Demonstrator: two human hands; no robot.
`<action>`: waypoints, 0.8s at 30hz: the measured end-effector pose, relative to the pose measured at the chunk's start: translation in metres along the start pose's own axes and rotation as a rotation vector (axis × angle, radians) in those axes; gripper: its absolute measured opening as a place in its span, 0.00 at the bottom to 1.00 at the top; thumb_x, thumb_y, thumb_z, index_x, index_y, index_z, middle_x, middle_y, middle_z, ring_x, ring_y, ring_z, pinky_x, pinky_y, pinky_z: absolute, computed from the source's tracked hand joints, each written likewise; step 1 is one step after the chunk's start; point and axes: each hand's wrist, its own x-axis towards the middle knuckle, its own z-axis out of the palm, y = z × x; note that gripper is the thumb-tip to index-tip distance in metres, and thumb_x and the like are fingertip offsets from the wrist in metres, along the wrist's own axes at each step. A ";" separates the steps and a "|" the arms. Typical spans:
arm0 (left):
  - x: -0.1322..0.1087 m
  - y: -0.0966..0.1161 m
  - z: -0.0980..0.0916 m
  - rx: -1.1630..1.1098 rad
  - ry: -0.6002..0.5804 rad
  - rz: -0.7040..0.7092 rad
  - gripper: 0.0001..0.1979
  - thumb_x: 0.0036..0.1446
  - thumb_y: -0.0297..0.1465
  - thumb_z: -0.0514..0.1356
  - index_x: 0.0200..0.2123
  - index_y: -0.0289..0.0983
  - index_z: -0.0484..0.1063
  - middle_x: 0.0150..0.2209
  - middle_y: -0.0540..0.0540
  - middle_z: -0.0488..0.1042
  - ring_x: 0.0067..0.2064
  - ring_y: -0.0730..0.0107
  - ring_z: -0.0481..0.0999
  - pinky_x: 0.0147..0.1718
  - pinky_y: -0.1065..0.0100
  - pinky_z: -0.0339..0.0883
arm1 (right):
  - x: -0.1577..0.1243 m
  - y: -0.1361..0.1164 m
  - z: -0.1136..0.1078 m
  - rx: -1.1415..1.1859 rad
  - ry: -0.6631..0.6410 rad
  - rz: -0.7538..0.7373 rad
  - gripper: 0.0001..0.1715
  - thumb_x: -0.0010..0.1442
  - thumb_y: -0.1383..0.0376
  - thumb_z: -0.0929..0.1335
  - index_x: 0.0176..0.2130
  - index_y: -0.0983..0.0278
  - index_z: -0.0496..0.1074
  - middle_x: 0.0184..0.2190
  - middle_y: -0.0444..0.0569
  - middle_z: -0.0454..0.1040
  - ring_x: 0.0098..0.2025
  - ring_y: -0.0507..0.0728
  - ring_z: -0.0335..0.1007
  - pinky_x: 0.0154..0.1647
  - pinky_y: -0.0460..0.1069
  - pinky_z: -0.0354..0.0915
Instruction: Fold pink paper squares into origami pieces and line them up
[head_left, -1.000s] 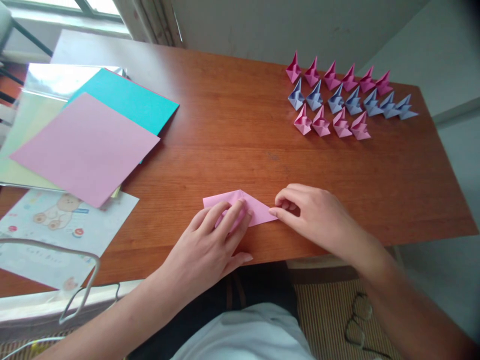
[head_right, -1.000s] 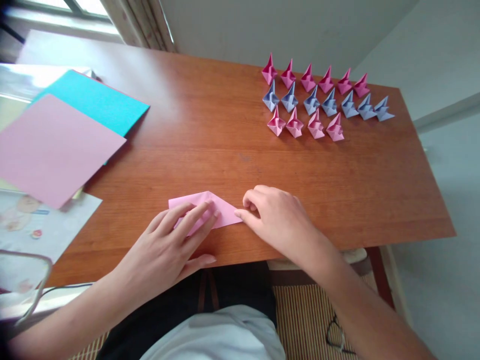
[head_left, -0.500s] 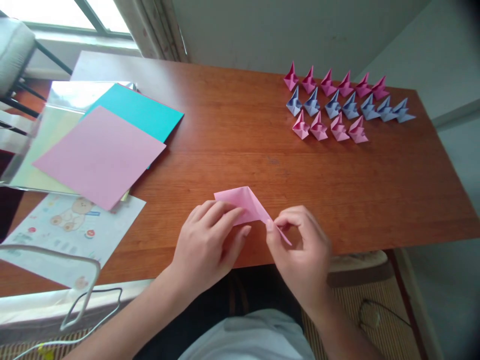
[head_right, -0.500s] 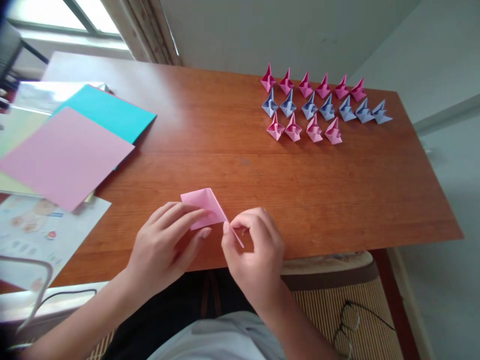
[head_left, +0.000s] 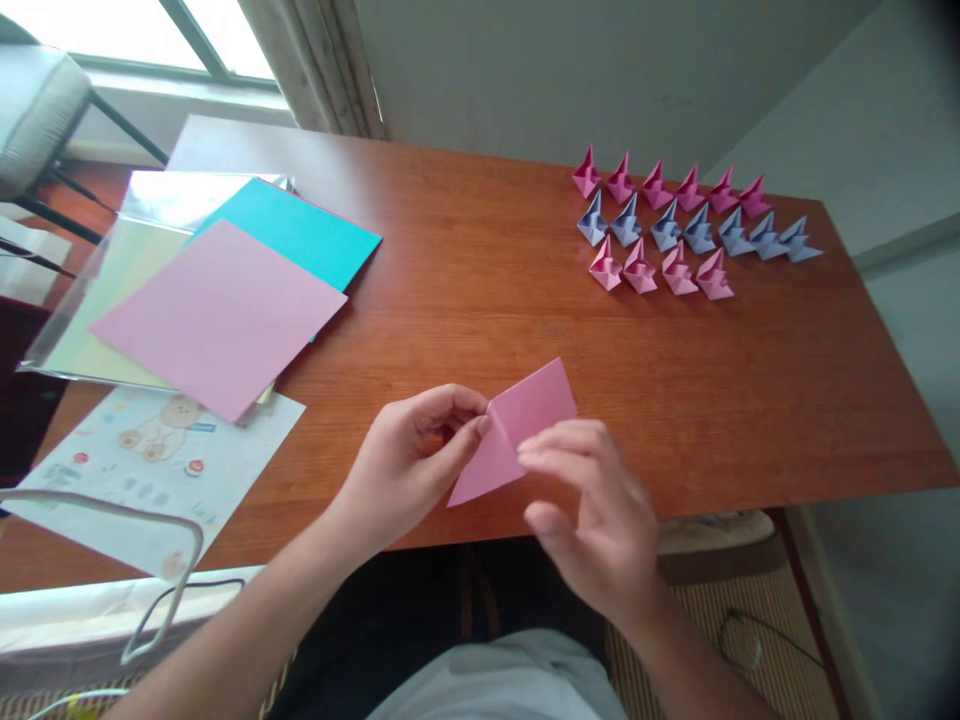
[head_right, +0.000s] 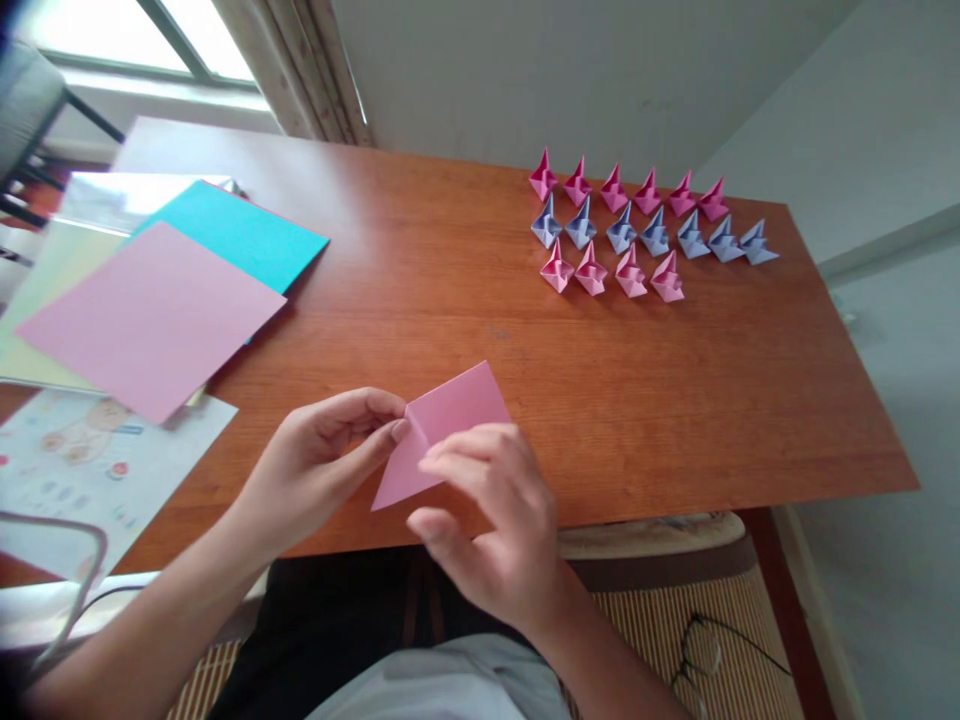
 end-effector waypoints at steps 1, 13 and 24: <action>0.001 0.001 -0.003 -0.001 -0.047 -0.001 0.07 0.65 0.33 0.62 0.37 0.36 0.76 0.32 0.49 0.78 0.32 0.73 0.75 0.31 0.74 0.69 | 0.004 0.006 -0.005 -0.026 0.060 0.074 0.13 0.69 0.60 0.68 0.52 0.58 0.73 0.48 0.53 0.78 0.53 0.61 0.73 0.56 0.60 0.69; 0.006 -0.021 -0.003 1.155 0.055 0.522 0.11 0.69 0.31 0.57 0.49 0.34 0.75 0.36 0.45 0.78 0.36 0.64 0.76 0.33 0.64 0.68 | 0.025 0.050 -0.018 -0.141 -0.015 0.513 0.06 0.61 0.63 0.72 0.40 0.62 0.78 0.33 0.47 0.80 0.31 0.54 0.74 0.30 0.49 0.69; -0.003 -0.024 -0.005 1.566 -0.078 0.684 0.20 0.66 0.27 0.60 0.59 0.26 0.70 0.35 0.46 0.73 0.33 0.64 0.71 0.29 0.62 0.67 | 0.021 0.052 -0.015 -0.468 -0.074 0.178 0.03 0.64 0.70 0.70 0.39 0.64 0.76 0.32 0.46 0.77 0.32 0.54 0.73 0.35 0.48 0.67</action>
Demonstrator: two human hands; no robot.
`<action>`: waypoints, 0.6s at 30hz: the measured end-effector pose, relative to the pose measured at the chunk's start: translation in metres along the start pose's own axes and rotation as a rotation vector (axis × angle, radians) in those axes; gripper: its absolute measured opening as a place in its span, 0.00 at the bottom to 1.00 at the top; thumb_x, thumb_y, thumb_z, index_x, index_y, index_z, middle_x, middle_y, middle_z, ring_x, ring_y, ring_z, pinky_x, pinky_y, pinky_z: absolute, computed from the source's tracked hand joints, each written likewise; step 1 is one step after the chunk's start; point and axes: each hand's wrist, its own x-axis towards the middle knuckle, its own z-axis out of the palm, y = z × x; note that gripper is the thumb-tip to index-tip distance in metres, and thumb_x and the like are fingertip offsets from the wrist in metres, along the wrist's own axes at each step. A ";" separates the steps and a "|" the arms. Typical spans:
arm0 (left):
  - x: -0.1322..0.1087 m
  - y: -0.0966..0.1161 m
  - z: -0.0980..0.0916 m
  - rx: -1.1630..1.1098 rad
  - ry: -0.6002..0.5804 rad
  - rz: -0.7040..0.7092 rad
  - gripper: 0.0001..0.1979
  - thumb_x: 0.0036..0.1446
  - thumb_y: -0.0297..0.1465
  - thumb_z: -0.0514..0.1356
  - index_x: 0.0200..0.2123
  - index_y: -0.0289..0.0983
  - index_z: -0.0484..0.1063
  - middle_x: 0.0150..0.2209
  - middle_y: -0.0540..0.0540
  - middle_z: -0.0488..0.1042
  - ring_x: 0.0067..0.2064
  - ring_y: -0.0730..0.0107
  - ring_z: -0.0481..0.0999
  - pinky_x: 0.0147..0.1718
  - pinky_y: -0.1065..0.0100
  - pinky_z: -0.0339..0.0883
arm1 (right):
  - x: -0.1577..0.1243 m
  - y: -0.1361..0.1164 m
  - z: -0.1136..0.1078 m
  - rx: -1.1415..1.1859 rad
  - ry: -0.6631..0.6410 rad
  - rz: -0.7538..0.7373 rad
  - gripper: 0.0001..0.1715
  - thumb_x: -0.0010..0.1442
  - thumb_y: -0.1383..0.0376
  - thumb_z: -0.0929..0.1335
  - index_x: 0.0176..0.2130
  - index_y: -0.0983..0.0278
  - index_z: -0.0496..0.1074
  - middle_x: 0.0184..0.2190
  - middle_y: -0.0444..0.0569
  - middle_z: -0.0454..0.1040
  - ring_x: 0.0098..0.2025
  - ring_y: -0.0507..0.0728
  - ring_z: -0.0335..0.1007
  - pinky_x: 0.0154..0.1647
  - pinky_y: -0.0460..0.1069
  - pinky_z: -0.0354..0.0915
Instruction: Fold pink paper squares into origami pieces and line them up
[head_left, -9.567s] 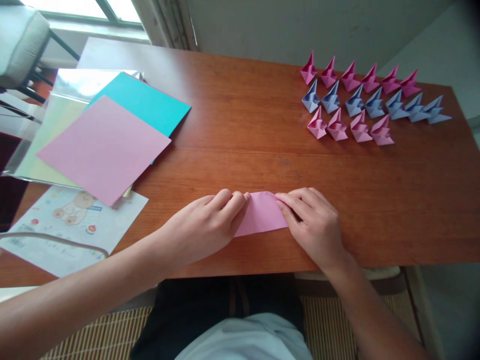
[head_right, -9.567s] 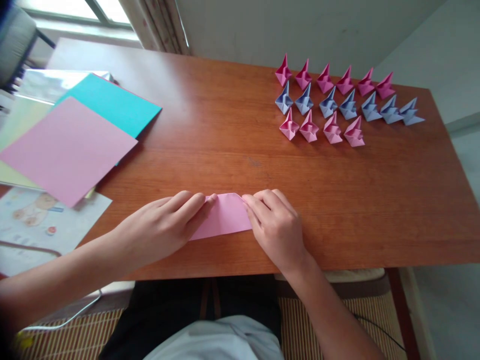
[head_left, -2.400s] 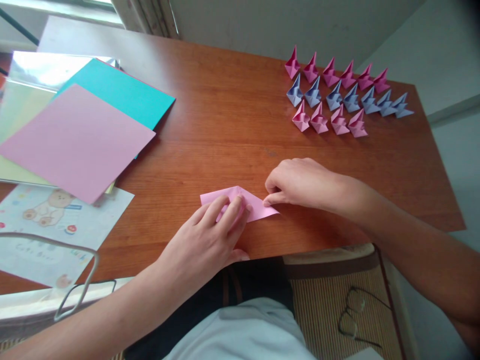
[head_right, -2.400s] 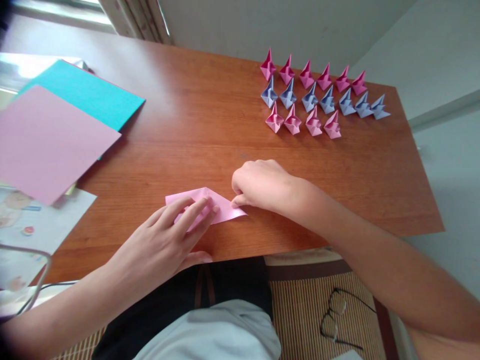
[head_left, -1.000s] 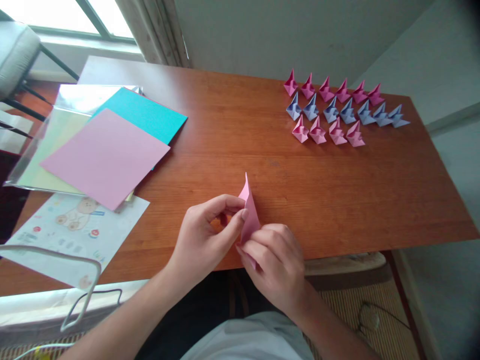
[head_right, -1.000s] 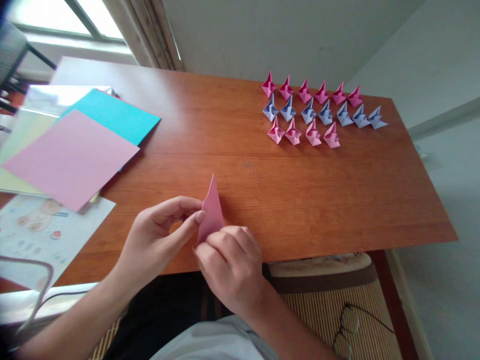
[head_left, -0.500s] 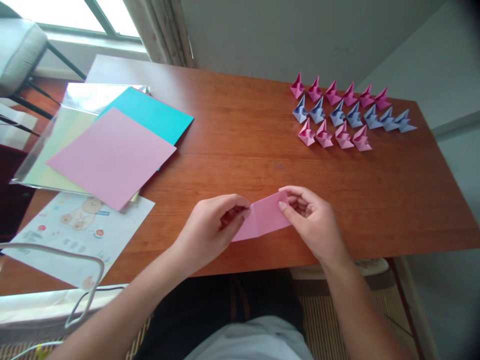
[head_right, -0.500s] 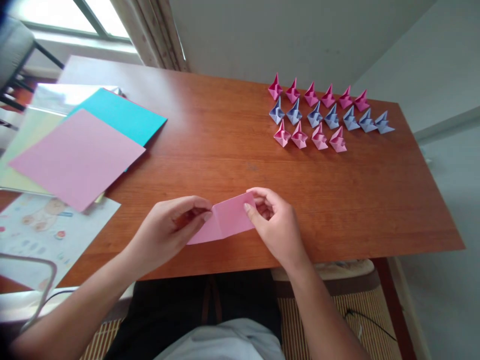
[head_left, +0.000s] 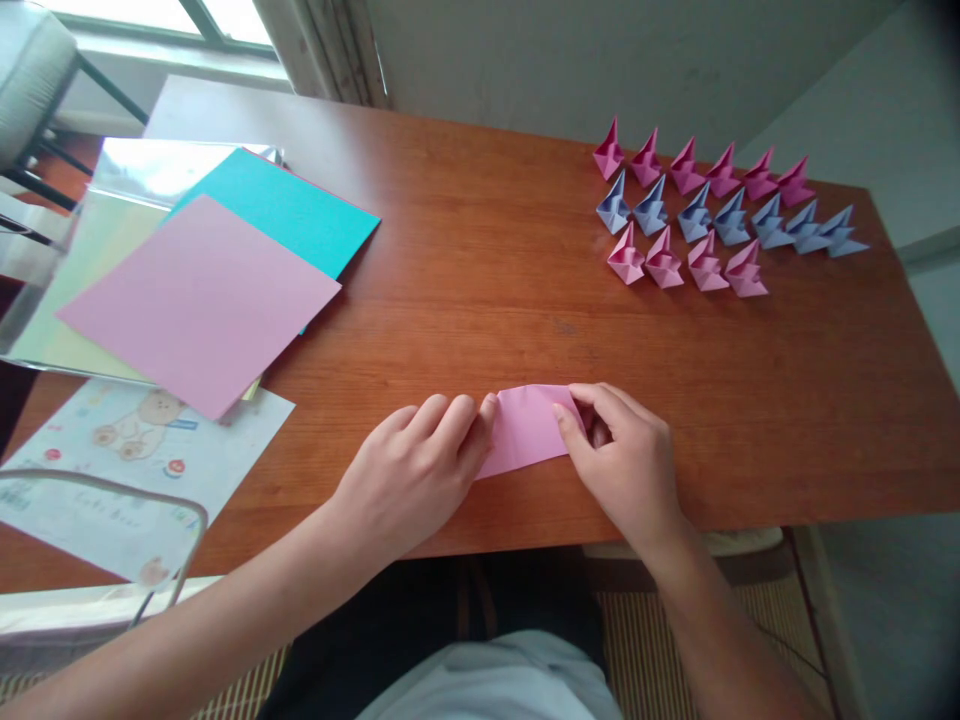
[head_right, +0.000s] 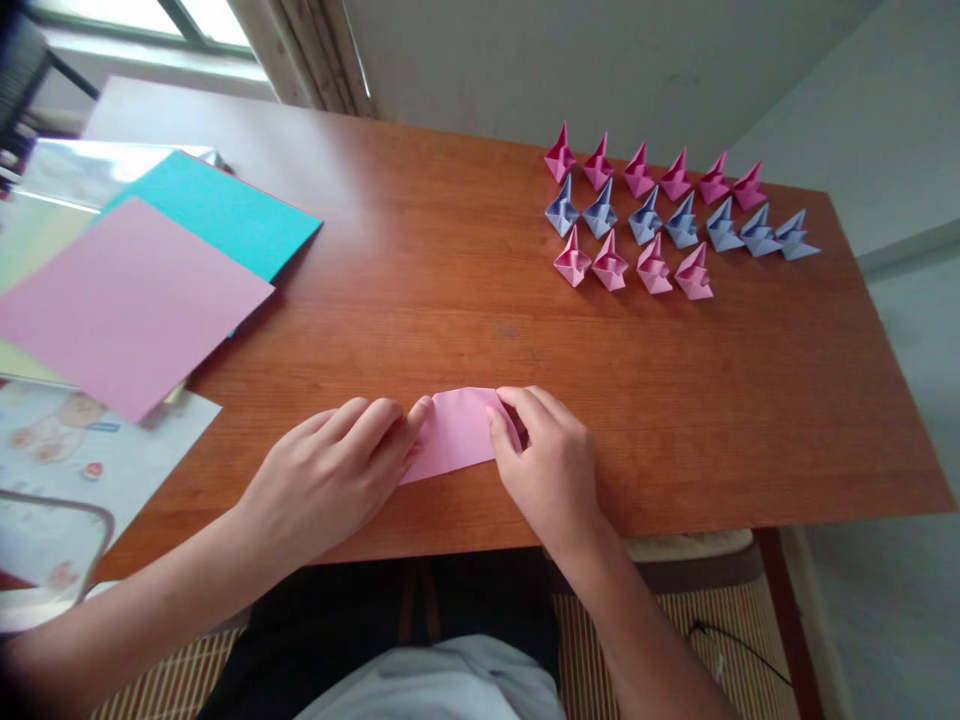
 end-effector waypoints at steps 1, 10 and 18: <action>0.000 0.000 0.000 0.006 -0.003 0.003 0.21 0.66 0.27 0.60 0.60 0.26 0.69 0.35 0.46 0.73 0.33 0.64 0.70 0.29 0.62 0.66 | 0.000 0.000 0.000 -0.016 -0.001 -0.031 0.03 0.65 0.70 0.69 0.39 0.65 0.76 0.32 0.47 0.78 0.33 0.54 0.74 0.37 0.48 0.67; 0.002 0.001 -0.004 0.041 -0.070 0.017 0.22 0.66 0.25 0.57 0.62 0.26 0.66 0.35 0.46 0.71 0.33 0.65 0.70 0.27 0.63 0.67 | -0.001 0.002 0.000 -0.036 0.008 -0.096 0.03 0.66 0.70 0.69 0.39 0.66 0.76 0.33 0.49 0.78 0.35 0.55 0.75 0.37 0.48 0.67; 0.008 -0.009 -0.008 0.012 -0.095 0.079 0.18 0.71 0.28 0.53 0.60 0.26 0.68 0.34 0.47 0.71 0.33 0.65 0.71 0.27 0.62 0.68 | 0.000 0.002 0.000 -0.042 -0.007 -0.084 0.05 0.67 0.69 0.67 0.40 0.62 0.75 0.34 0.49 0.78 0.36 0.56 0.76 0.38 0.50 0.69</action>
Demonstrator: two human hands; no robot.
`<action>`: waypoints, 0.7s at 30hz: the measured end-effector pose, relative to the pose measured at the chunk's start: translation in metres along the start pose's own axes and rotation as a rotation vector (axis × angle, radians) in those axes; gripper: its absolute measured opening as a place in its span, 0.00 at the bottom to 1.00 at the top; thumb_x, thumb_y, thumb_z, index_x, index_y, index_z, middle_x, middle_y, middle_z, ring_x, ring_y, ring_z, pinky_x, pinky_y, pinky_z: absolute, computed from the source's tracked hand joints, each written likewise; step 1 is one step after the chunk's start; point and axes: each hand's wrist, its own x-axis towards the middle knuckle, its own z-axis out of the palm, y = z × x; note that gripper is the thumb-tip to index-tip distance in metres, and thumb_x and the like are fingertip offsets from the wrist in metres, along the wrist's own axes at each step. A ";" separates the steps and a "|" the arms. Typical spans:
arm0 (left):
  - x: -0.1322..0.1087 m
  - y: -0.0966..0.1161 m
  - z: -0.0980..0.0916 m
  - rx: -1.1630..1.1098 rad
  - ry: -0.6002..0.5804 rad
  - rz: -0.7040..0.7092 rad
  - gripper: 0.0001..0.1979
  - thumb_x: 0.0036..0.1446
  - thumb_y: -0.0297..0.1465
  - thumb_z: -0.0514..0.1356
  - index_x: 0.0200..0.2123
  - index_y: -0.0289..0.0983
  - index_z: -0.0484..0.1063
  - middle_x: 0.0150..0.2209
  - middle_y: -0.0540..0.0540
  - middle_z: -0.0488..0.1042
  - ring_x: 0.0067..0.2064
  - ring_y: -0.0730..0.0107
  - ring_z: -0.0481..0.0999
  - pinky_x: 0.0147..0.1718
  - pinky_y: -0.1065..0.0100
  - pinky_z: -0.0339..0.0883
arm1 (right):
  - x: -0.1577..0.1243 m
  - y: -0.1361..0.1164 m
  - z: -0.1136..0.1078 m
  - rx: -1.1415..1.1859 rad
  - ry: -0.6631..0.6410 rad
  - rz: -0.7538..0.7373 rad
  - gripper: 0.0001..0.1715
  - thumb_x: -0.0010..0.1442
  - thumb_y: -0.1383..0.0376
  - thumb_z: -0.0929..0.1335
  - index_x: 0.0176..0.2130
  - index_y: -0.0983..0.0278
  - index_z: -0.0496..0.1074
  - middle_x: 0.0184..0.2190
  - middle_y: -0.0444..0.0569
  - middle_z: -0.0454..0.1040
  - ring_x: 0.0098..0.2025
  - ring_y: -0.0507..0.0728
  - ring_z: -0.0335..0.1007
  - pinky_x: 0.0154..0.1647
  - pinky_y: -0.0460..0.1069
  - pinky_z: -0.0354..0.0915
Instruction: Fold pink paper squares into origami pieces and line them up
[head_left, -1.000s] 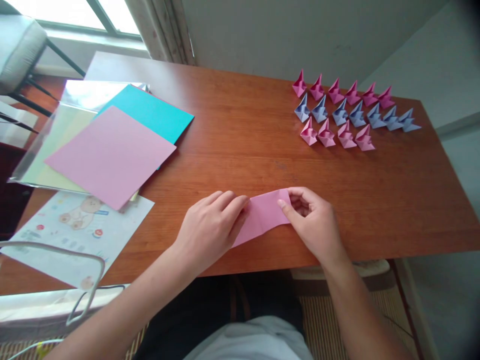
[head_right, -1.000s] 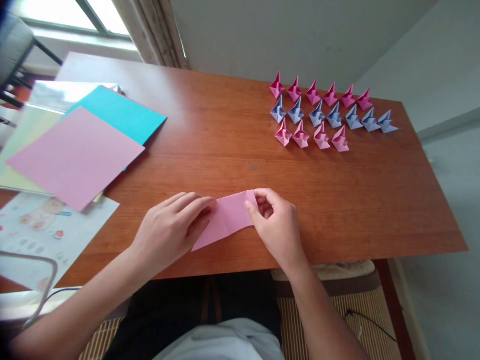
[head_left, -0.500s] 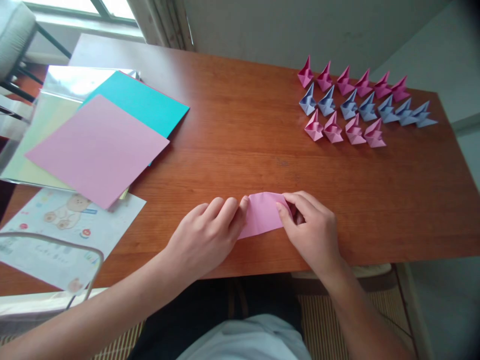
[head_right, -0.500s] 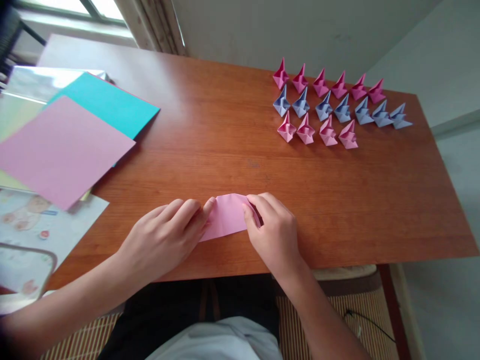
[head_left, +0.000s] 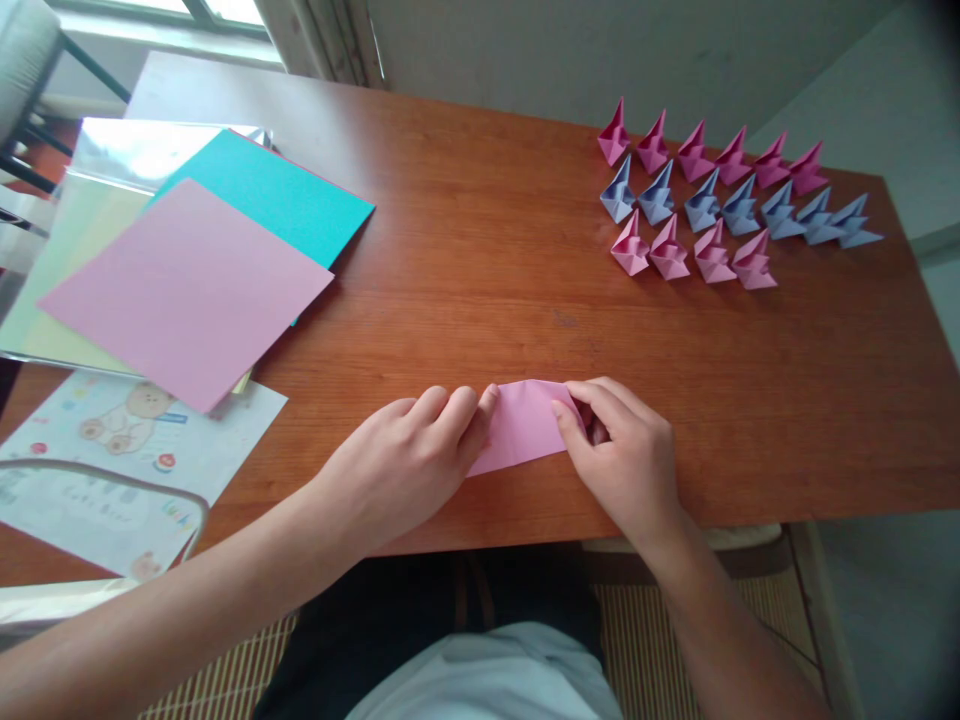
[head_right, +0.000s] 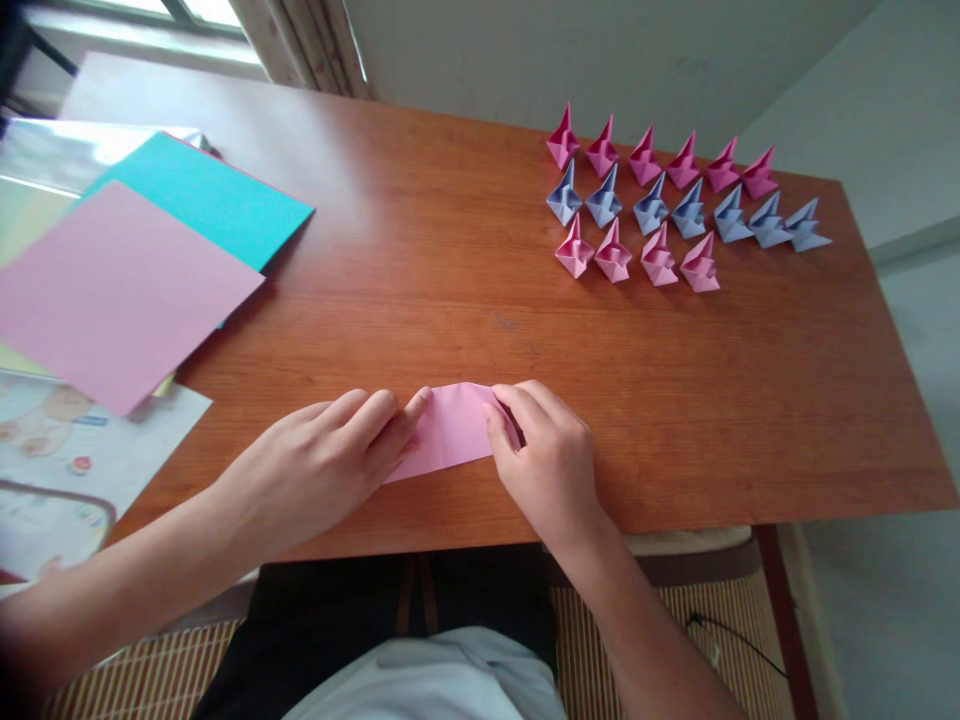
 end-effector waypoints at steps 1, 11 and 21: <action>0.000 -0.001 0.000 0.002 -0.001 0.008 0.18 0.71 0.28 0.53 0.60 0.26 0.68 0.34 0.46 0.71 0.33 0.65 0.71 0.26 0.61 0.68 | 0.000 0.000 0.000 -0.001 0.000 0.000 0.05 0.67 0.69 0.67 0.40 0.62 0.75 0.34 0.49 0.79 0.36 0.57 0.76 0.38 0.50 0.70; 0.000 0.003 -0.006 0.090 -0.061 0.056 0.22 0.67 0.24 0.55 0.62 0.24 0.66 0.38 0.42 0.74 0.34 0.65 0.72 0.26 0.62 0.63 | -0.012 0.009 -0.004 -0.021 0.035 -0.341 0.22 0.64 0.76 0.69 0.56 0.60 0.75 0.48 0.52 0.82 0.49 0.61 0.77 0.50 0.57 0.74; 0.001 0.007 -0.004 0.092 -0.074 0.055 0.23 0.64 0.19 0.53 0.61 0.24 0.68 0.38 0.41 0.75 0.34 0.64 0.72 0.26 0.63 0.64 | -0.024 0.012 -0.003 -0.008 -0.032 -0.513 0.24 0.64 0.76 0.71 0.57 0.61 0.75 0.54 0.49 0.81 0.55 0.61 0.76 0.52 0.59 0.75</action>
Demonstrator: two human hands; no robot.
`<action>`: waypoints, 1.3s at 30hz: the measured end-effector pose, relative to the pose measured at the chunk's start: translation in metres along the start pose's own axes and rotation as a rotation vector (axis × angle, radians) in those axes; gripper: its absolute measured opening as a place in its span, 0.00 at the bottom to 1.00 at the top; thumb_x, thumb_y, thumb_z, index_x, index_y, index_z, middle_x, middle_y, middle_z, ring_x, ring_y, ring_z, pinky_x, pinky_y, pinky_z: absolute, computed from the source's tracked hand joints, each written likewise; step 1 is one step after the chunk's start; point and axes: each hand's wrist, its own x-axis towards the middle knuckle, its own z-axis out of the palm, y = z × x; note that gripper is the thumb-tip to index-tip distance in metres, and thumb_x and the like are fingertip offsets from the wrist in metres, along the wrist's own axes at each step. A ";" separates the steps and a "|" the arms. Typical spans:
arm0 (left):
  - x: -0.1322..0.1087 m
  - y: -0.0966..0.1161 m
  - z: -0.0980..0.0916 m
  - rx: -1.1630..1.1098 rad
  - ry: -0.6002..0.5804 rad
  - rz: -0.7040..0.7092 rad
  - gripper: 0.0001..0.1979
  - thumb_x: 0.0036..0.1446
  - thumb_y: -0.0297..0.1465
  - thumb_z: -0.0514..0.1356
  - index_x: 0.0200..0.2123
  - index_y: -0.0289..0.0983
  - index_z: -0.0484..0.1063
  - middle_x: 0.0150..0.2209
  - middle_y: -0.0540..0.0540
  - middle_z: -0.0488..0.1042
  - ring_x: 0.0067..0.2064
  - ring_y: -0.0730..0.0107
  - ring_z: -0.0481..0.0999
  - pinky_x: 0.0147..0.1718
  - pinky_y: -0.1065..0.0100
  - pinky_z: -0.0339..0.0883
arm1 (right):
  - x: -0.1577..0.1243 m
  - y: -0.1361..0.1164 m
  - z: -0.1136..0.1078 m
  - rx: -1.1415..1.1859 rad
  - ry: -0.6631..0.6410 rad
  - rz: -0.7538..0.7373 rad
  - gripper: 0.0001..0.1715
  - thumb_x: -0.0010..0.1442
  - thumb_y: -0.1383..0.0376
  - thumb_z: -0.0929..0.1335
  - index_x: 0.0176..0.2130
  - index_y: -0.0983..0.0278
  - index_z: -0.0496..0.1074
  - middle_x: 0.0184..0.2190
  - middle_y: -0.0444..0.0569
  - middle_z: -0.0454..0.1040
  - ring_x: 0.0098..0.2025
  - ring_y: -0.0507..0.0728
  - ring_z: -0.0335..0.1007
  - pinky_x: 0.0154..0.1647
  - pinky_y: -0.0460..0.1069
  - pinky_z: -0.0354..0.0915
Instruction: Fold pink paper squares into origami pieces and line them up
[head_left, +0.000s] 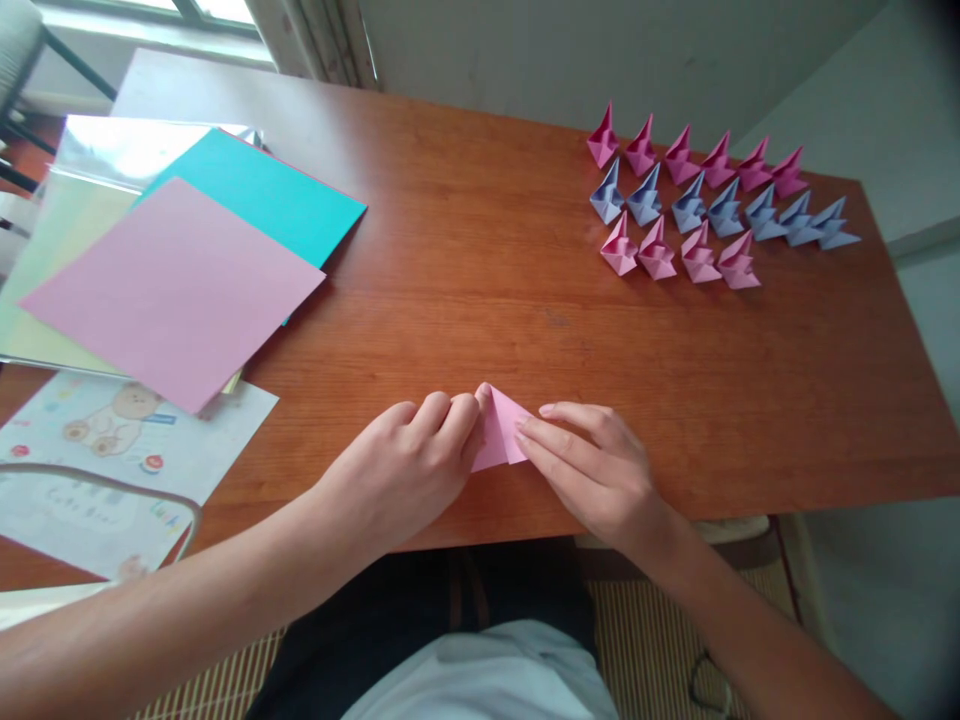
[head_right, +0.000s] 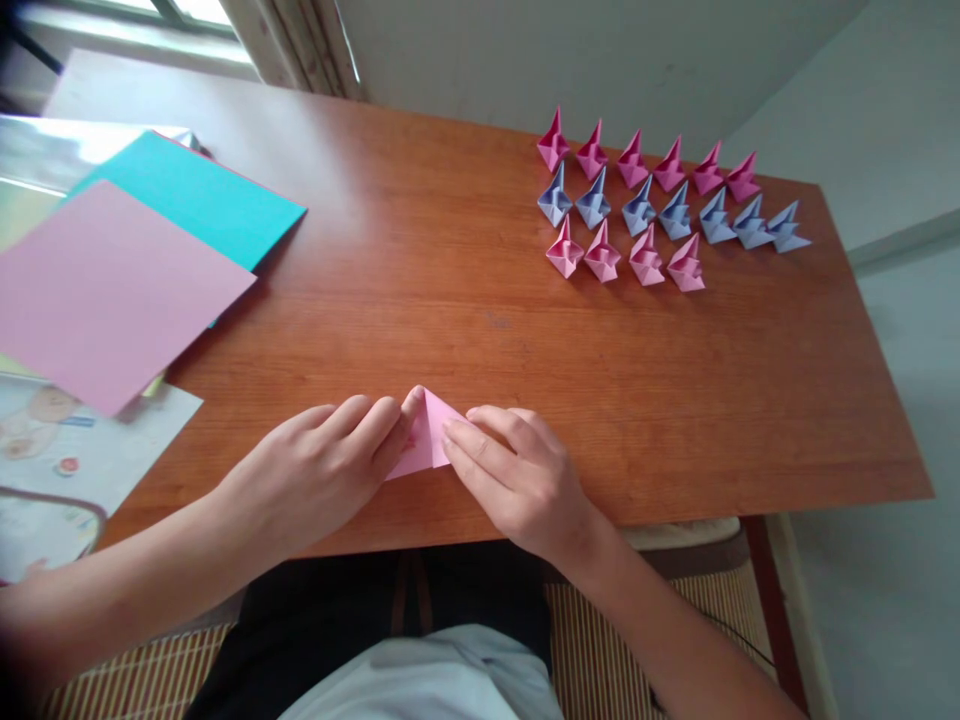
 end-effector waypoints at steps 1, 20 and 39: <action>0.000 0.000 0.000 0.002 -0.001 -0.002 0.23 0.63 0.19 0.52 0.61 0.24 0.68 0.38 0.41 0.75 0.34 0.65 0.72 0.26 0.63 0.64 | 0.001 0.000 0.000 -0.004 -0.002 -0.006 0.23 0.64 0.76 0.71 0.56 0.61 0.76 0.54 0.49 0.81 0.54 0.61 0.76 0.52 0.59 0.75; 0.001 0.000 -0.004 -0.028 -0.016 -0.023 0.23 0.64 0.18 0.51 0.62 0.25 0.66 0.36 0.43 0.74 0.33 0.65 0.73 0.26 0.63 0.63 | 0.006 0.009 -0.009 0.007 -0.119 -0.106 0.17 0.66 0.75 0.70 0.53 0.65 0.78 0.53 0.54 0.81 0.54 0.63 0.76 0.51 0.59 0.75; -0.001 0.001 -0.002 -0.046 0.009 -0.064 0.23 0.65 0.19 0.51 0.62 0.25 0.67 0.35 0.44 0.73 0.32 0.65 0.72 0.26 0.63 0.63 | -0.002 -0.001 -0.006 -0.101 -0.128 -0.063 0.21 0.63 0.74 0.71 0.55 0.63 0.76 0.57 0.48 0.79 0.55 0.64 0.72 0.55 0.61 0.70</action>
